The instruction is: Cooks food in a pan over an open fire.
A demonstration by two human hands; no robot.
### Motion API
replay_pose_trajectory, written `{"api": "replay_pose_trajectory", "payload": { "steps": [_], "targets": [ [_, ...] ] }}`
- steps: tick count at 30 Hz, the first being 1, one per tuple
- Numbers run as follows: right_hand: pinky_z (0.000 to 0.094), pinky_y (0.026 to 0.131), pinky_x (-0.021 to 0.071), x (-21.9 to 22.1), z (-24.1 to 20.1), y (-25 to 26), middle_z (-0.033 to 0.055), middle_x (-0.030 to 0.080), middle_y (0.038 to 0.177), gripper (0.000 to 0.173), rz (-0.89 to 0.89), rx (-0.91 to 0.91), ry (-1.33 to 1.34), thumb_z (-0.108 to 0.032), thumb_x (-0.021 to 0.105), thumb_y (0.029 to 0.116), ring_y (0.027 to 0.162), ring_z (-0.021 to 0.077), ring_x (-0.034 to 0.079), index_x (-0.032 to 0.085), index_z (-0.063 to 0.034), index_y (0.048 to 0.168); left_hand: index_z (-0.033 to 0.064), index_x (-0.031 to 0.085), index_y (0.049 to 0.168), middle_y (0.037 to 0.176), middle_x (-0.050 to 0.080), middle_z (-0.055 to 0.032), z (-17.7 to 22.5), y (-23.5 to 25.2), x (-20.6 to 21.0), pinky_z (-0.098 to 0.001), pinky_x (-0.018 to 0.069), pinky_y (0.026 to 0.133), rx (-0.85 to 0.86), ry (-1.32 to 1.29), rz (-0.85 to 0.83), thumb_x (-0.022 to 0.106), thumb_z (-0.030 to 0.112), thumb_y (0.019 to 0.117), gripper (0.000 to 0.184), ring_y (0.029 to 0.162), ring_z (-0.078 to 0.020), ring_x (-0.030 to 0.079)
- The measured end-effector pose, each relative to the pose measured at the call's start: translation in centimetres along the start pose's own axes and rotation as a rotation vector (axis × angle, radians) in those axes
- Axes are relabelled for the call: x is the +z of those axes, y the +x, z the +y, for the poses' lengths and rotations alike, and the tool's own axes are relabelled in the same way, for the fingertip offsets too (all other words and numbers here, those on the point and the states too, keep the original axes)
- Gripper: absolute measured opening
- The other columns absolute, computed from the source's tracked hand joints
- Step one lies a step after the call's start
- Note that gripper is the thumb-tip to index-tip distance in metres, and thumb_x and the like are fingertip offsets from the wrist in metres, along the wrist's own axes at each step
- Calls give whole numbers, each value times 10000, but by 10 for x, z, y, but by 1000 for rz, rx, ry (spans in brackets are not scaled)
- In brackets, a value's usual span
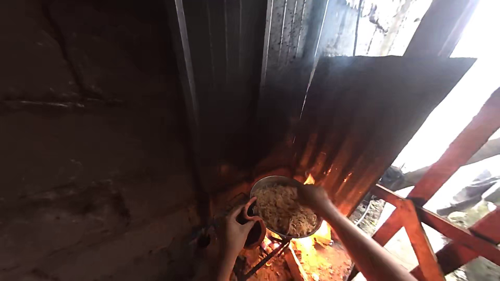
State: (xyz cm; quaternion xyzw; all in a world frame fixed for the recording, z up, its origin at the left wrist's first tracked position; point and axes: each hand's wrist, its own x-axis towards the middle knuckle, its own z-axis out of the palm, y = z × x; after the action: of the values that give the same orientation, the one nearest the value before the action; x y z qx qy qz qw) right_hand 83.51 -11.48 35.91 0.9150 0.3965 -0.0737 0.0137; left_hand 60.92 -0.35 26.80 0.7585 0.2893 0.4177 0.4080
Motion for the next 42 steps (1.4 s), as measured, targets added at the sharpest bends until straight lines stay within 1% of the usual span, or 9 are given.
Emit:
{"api": "replay_pose_trajectory", "payload": {
  "steps": [3,5,9,17,21,25,33,38,42],
  "targets": [
    [700,944,475,19,-17,-2,295,644,1256,372,-54,-49,-36,-264,654,976,1198,494,603,671,37,1195,53,735,1183,1155,739,-75,-3,0,4,-354,535,1002,18,-27,30,866,149,771,443,1088,-127,686],
    [701,966,461,-8,-9,-1,280,646,1282,375,-33,-17,-13,-258,605,1000,1212,491,603,653,-12,1279,58,742,1183,1144,743,-71,-5,0,4,-365,536,995,26,-10,40,866,152,762,449,1075,-136,691],
    [690,958,461,-56,1,-3,276,649,1267,439,28,38,-51,-361,612,1003,1212,477,605,654,5,1243,38,733,1182,1137,742,-88,-4,0,3,-352,535,993,20,-43,30,859,138,775,438,1067,-139,693],
    [689,1029,441,39,-15,9,255,631,1339,362,-64,-165,-66,-285,535,1053,1271,466,579,654,-101,1341,38,726,1199,1177,732,-80,-8,0,1,-338,523,1017,-7,-64,24,858,141,781,450,1106,-130,679],
    [679,1008,456,0,-5,15,256,659,1286,374,2,-160,19,-243,516,1057,1213,473,615,617,-66,1371,44,741,1170,1156,742,-58,-11,-2,3,-308,540,1003,27,-97,28,867,107,759,434,1089,-99,686],
    [677,991,461,-38,-16,-4,272,662,1252,351,33,-158,-56,-268,531,1053,1209,477,610,675,-3,1232,46,735,1182,1164,739,-53,-11,-3,4,-294,535,1005,24,-117,42,859,115,772,434,1094,-85,681],
    [701,1003,440,8,-34,-11,273,627,1324,337,-143,-228,-86,-200,530,1053,1255,484,577,633,-25,1321,33,737,1161,1142,741,-65,-13,-3,6,-298,540,994,40,-119,55,867,115,755,434,1076,-94,685],
    [686,966,462,-47,-32,-10,292,653,1245,337,7,-202,-65,-232,535,1045,1196,491,609,661,20,1230,35,746,1152,1129,753,-48,-13,-3,5,-276,564,967,92,-116,65,866,107,747,428,1051,-72,701],
    [686,964,475,-29,-54,-4,274,662,1235,289,33,-321,45,-194,579,1014,1193,476,615,687,0,1199,6,738,1148,1132,747,-86,-14,-5,7,-287,559,954,65,-94,87,863,63,740,431,1054,-97,696]
  ]
}}
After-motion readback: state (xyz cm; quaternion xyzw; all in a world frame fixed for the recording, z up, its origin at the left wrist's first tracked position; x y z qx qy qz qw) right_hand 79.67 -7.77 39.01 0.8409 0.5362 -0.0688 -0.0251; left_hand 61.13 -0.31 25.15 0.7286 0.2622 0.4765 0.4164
